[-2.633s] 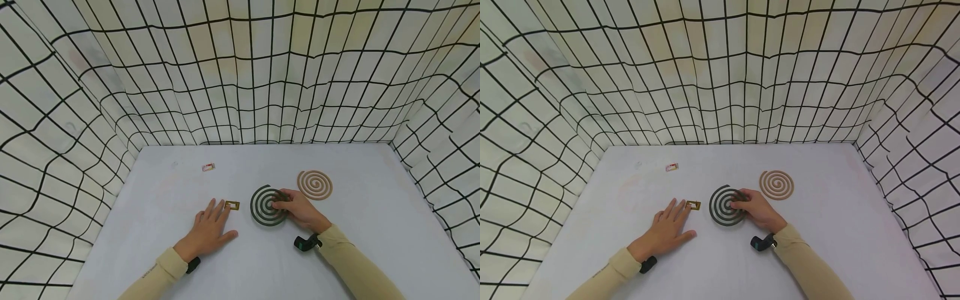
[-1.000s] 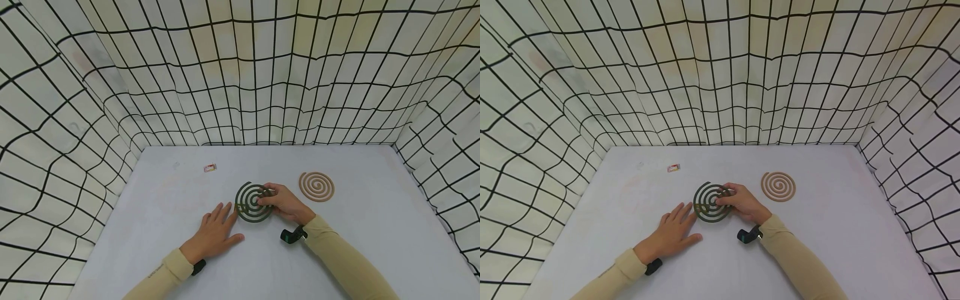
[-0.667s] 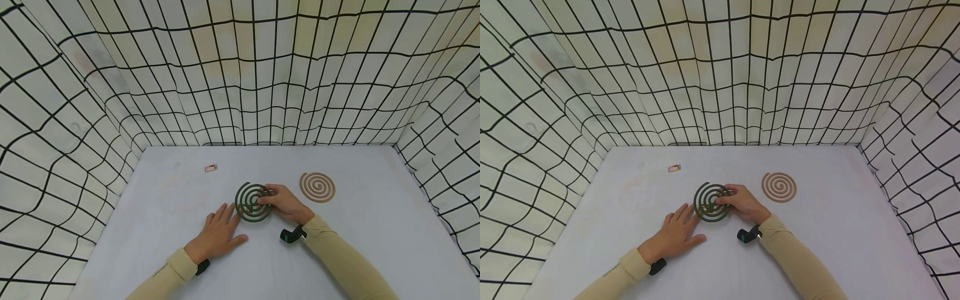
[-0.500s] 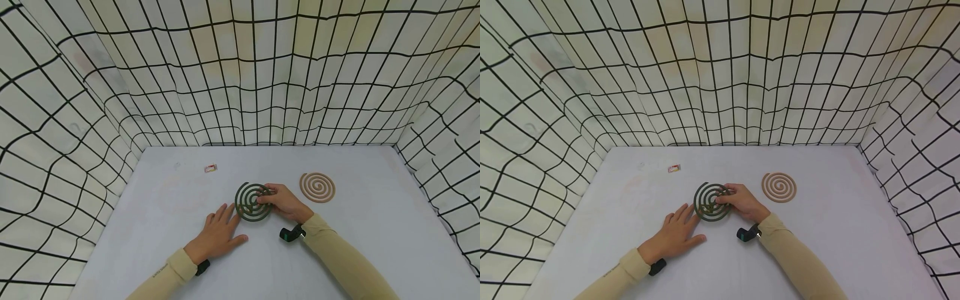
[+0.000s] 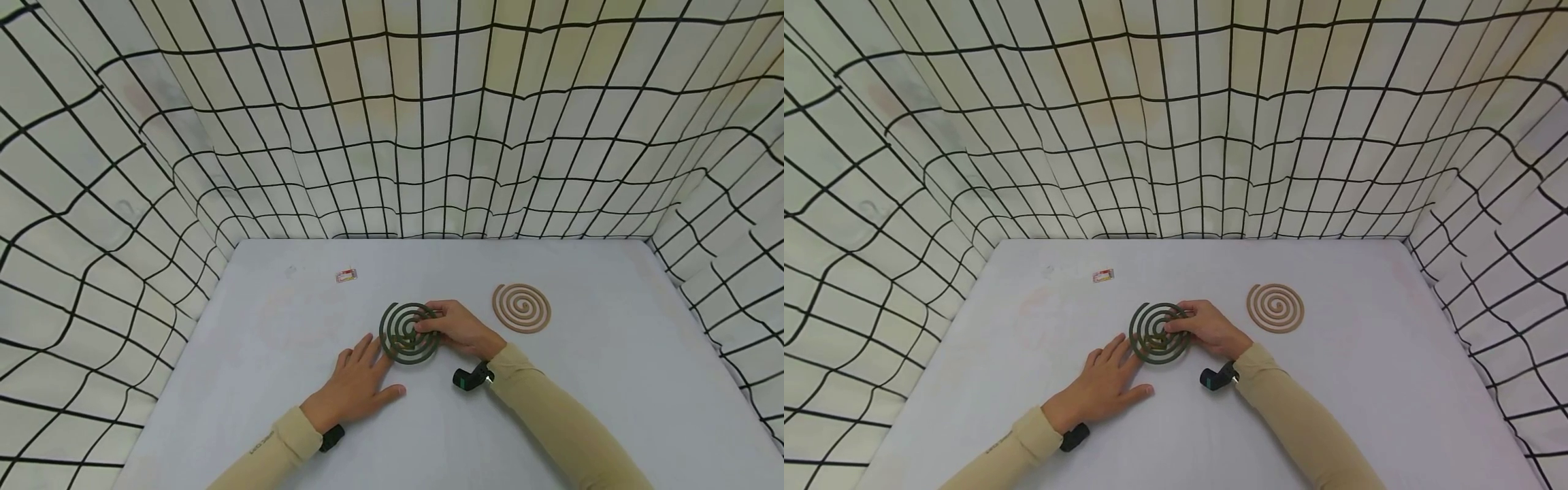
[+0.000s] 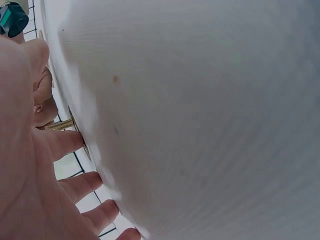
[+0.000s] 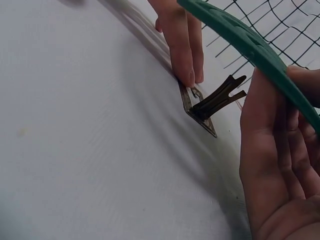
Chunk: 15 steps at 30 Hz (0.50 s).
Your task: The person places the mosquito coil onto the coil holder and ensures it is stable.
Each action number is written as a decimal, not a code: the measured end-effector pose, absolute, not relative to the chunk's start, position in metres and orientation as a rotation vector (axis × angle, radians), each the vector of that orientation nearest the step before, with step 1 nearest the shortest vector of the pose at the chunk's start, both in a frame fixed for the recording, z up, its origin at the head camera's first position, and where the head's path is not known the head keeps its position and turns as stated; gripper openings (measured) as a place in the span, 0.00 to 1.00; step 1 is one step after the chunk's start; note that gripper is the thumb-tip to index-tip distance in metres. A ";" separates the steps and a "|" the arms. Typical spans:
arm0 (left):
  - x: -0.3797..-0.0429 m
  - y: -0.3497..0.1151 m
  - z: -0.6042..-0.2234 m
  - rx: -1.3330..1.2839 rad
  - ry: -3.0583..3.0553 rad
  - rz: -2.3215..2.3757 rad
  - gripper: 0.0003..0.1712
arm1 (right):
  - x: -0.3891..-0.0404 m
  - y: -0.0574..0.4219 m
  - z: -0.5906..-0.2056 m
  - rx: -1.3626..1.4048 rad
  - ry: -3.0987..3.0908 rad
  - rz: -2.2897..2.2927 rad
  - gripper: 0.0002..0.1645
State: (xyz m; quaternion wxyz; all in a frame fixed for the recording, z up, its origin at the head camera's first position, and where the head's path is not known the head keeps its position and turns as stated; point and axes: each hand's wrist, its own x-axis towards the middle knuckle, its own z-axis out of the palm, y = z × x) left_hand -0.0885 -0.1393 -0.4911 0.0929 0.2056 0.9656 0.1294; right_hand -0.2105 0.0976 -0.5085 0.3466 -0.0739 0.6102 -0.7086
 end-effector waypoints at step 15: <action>-0.089 -0.143 -0.490 0.633 2.842 0.401 0.46 | -0.216 0.090 -0.508 -0.155 1.570 -1.758 0.27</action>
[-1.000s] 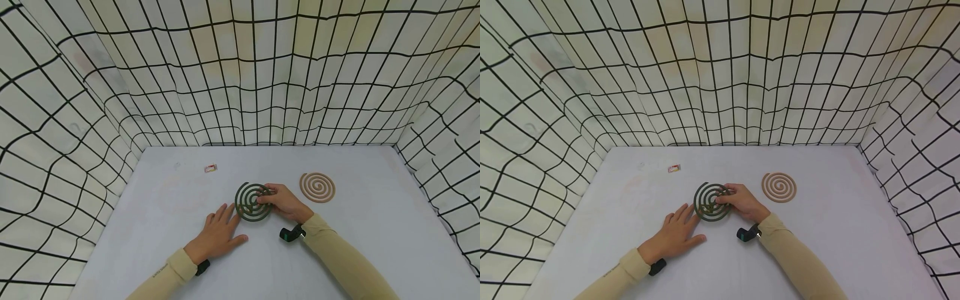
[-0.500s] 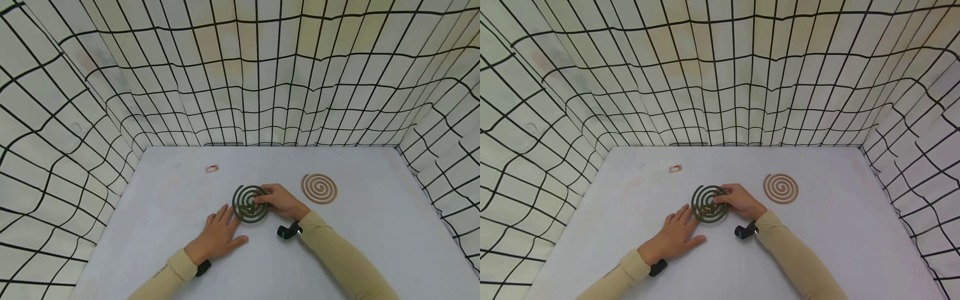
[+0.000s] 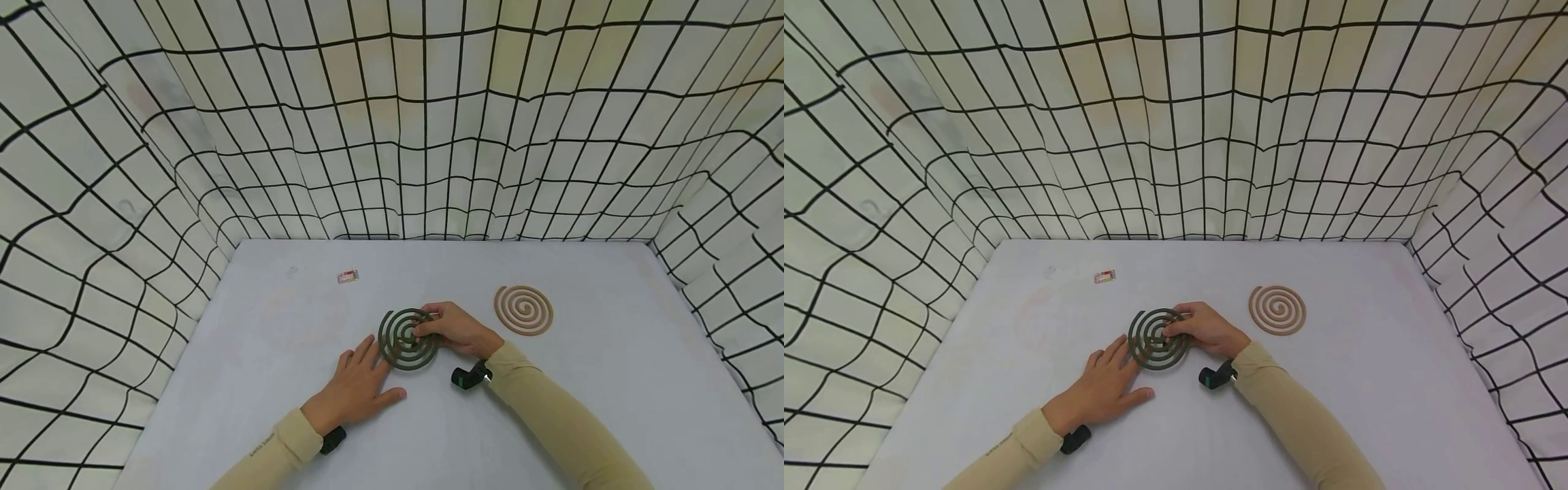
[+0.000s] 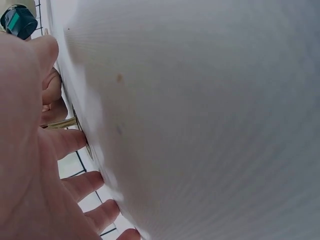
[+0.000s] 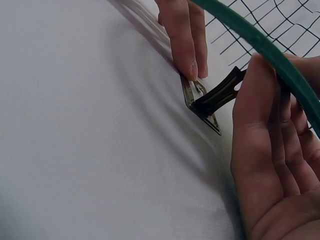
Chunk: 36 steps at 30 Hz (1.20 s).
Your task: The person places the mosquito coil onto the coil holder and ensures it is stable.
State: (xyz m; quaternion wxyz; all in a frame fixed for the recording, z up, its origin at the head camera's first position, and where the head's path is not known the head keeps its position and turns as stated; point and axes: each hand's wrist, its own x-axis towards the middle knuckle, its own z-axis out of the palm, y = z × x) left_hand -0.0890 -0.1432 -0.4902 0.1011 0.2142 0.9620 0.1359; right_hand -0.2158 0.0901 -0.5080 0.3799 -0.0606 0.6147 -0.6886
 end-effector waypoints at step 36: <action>-0.088 -0.144 -0.490 0.651 2.838 0.391 0.47 | -0.219 0.087 -0.509 -0.177 1.602 -1.700 0.20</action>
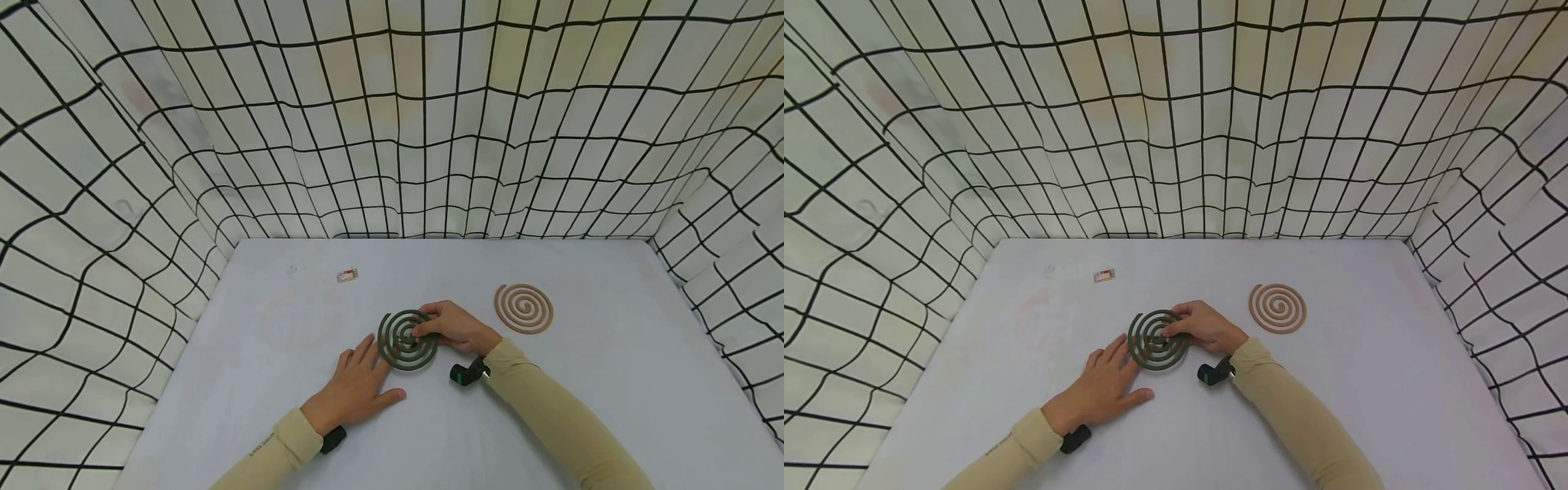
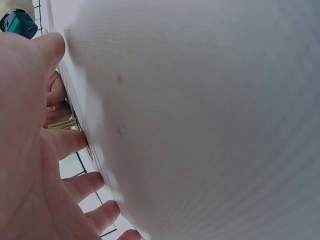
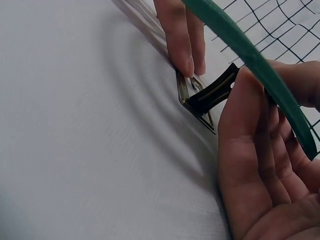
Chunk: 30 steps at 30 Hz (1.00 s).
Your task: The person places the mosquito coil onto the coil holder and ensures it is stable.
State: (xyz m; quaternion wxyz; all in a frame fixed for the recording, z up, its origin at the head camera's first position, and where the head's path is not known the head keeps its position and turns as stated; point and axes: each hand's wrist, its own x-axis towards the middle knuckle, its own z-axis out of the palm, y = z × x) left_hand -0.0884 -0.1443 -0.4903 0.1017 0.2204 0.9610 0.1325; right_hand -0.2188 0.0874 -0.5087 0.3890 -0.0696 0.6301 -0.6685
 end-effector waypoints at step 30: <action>-0.089 -0.144 -0.492 0.641 2.834 0.345 0.47 | -0.220 0.086 -0.511 -0.200 1.639 -1.680 0.19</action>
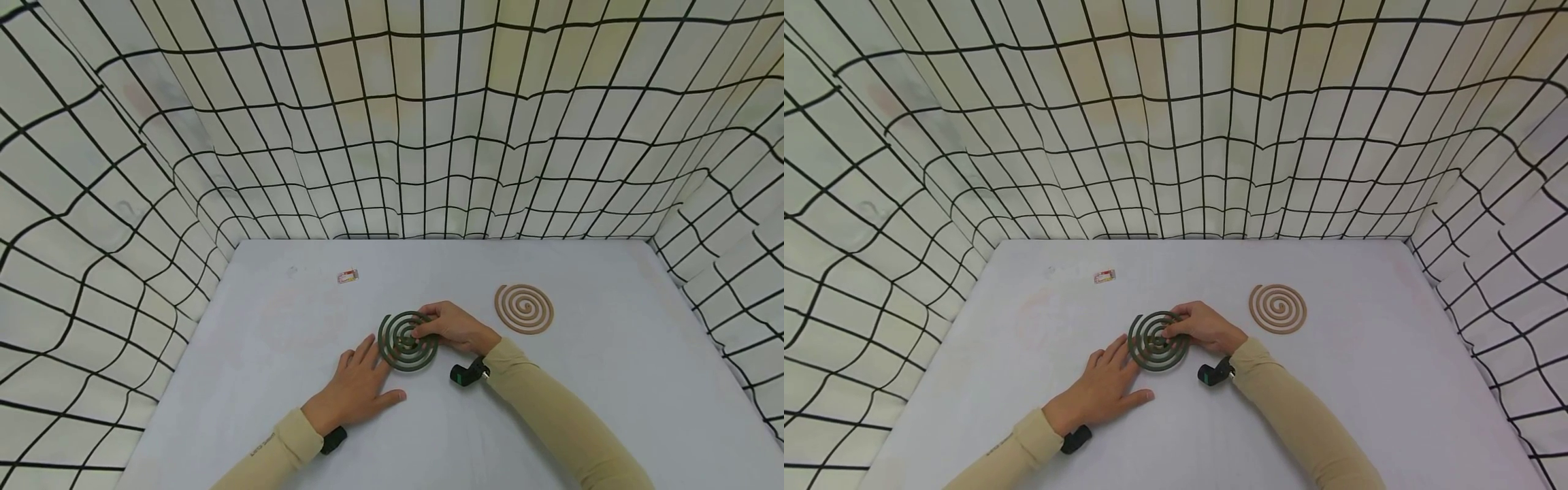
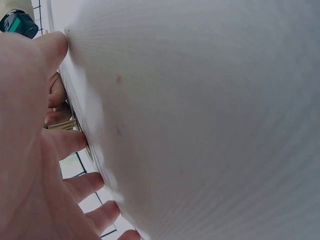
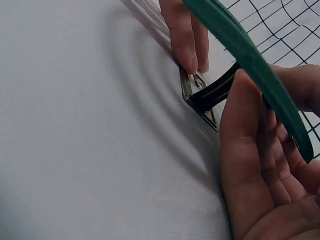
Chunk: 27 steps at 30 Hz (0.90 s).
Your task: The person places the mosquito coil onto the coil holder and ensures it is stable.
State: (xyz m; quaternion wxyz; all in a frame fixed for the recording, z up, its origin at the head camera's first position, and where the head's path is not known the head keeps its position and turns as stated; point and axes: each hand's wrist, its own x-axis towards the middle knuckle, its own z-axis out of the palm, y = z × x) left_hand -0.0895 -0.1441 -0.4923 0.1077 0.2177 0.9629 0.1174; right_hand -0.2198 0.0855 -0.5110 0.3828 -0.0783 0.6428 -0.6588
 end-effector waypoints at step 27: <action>-0.089 -0.146 -0.493 0.669 2.850 0.331 0.47 | -0.219 0.083 -0.507 -0.172 1.781 -1.586 0.18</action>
